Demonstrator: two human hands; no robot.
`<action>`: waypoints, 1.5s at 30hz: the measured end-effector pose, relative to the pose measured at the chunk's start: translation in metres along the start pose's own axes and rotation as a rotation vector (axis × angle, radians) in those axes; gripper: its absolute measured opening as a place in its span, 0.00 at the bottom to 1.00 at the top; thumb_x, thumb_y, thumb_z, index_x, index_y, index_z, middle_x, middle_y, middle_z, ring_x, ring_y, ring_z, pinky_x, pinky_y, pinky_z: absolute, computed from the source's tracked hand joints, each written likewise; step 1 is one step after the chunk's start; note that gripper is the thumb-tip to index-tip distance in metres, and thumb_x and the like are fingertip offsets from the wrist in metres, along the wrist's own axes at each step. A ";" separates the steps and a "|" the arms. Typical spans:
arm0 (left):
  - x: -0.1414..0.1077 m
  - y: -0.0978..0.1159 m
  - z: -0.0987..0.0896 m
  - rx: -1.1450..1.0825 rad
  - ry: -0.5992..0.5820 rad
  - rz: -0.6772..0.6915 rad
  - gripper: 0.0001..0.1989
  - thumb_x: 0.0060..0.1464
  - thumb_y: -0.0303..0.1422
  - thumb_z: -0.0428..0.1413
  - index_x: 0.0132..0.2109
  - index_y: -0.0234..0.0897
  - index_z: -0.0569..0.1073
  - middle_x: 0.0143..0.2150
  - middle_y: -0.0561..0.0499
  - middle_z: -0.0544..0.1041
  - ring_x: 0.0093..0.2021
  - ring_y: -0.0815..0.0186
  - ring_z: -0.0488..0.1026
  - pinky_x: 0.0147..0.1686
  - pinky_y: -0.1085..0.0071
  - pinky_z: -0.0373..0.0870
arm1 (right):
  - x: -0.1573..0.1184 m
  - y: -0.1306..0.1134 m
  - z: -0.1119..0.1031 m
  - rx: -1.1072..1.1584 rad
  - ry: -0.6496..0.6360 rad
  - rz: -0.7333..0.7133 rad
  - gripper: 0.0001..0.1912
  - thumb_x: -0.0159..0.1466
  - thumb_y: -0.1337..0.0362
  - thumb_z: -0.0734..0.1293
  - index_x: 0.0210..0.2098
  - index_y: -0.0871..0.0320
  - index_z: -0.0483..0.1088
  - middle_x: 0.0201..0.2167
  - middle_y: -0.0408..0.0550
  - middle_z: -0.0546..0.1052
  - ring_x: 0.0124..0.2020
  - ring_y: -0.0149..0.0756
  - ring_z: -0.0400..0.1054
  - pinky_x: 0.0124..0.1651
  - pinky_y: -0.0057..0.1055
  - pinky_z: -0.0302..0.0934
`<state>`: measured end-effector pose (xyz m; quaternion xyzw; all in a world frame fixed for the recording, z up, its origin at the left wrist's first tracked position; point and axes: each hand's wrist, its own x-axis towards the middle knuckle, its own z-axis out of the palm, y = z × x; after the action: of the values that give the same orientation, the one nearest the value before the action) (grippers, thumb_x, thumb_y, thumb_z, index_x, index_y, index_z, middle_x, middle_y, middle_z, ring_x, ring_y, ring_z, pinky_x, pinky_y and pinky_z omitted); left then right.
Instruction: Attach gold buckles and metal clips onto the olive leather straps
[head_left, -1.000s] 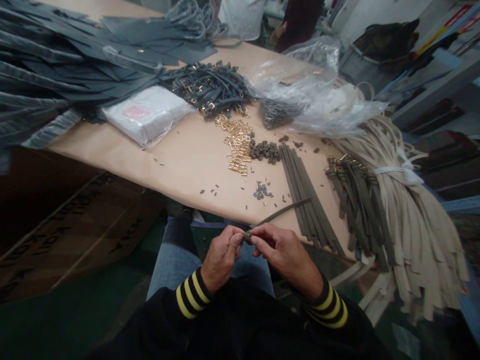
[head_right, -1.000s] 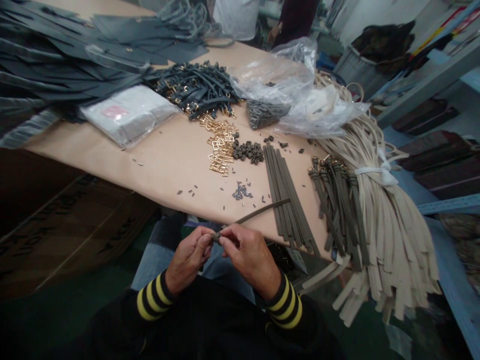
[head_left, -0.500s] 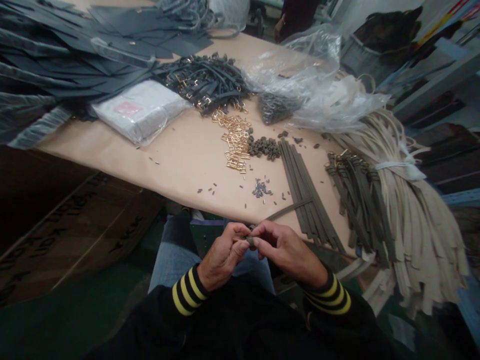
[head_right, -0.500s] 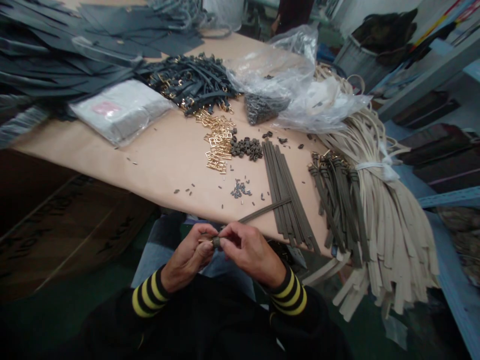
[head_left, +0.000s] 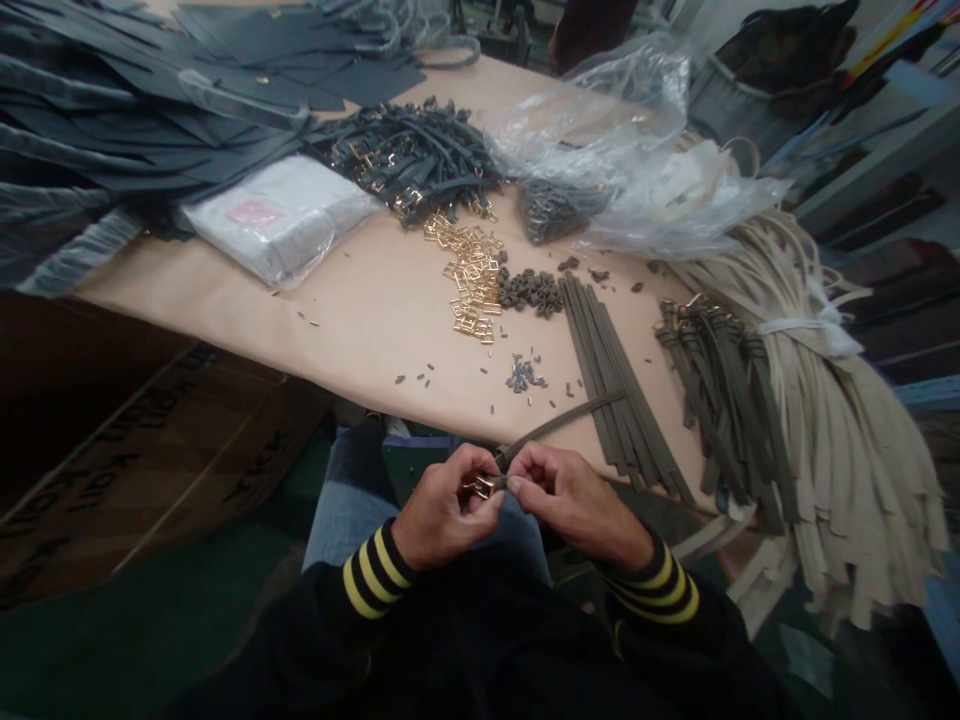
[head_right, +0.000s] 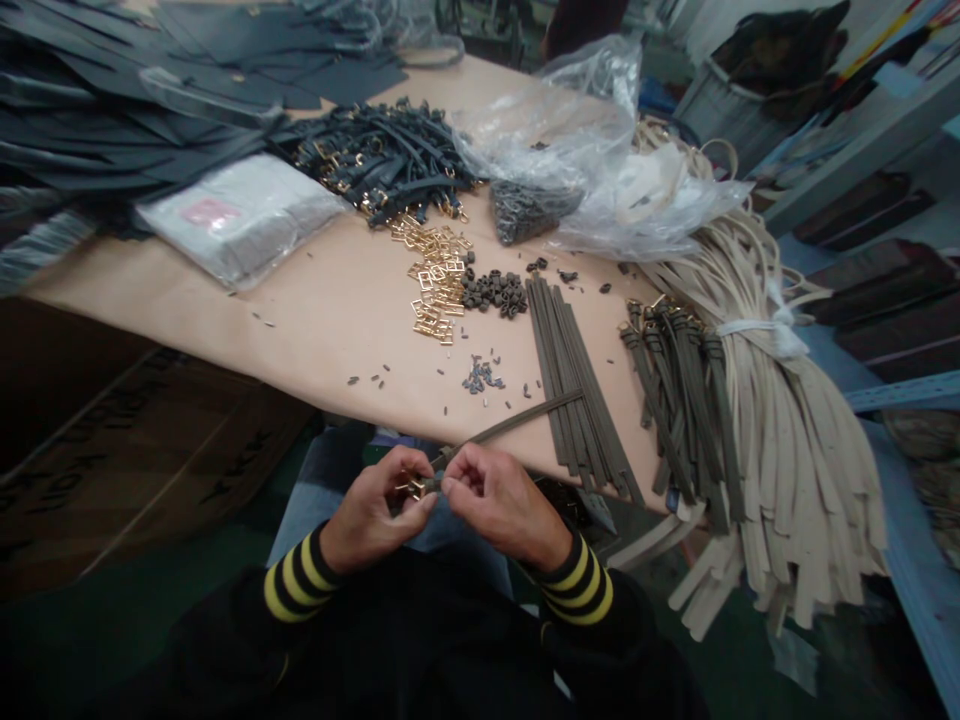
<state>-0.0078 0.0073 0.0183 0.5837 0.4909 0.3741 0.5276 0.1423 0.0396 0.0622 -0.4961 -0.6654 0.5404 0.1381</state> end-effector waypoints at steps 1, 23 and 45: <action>0.000 0.001 0.000 -0.015 0.005 -0.015 0.06 0.44 0.29 0.50 0.31 0.37 0.60 0.19 0.59 0.59 0.17 0.76 0.55 0.18 0.79 0.55 | -0.001 0.001 0.001 -0.043 0.012 -0.020 0.05 0.55 0.67 0.58 0.23 0.60 0.60 0.16 0.38 0.60 0.18 0.25 0.54 0.20 0.22 0.50; -0.001 0.009 -0.004 0.151 0.074 -0.075 0.04 0.44 0.29 0.49 0.30 0.34 0.67 0.23 0.55 0.65 0.22 0.72 0.61 0.22 0.77 0.59 | 0.006 -0.007 -0.001 -0.549 0.001 -0.334 0.03 0.52 0.72 0.56 0.25 0.59 0.57 0.20 0.42 0.61 0.21 0.29 0.54 0.25 0.26 0.47; -0.004 0.009 -0.003 0.031 0.014 -0.183 0.08 0.50 0.35 0.45 0.28 0.35 0.61 0.16 0.60 0.56 0.17 0.75 0.54 0.18 0.77 0.52 | -0.004 0.003 -0.010 -0.430 -0.133 -0.073 0.12 0.59 0.62 0.59 0.22 0.61 0.62 0.16 0.40 0.63 0.19 0.27 0.56 0.23 0.24 0.48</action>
<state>-0.0099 0.0047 0.0276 0.5417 0.5516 0.3211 0.5470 0.1531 0.0419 0.0649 -0.4528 -0.7904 0.4124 0.0045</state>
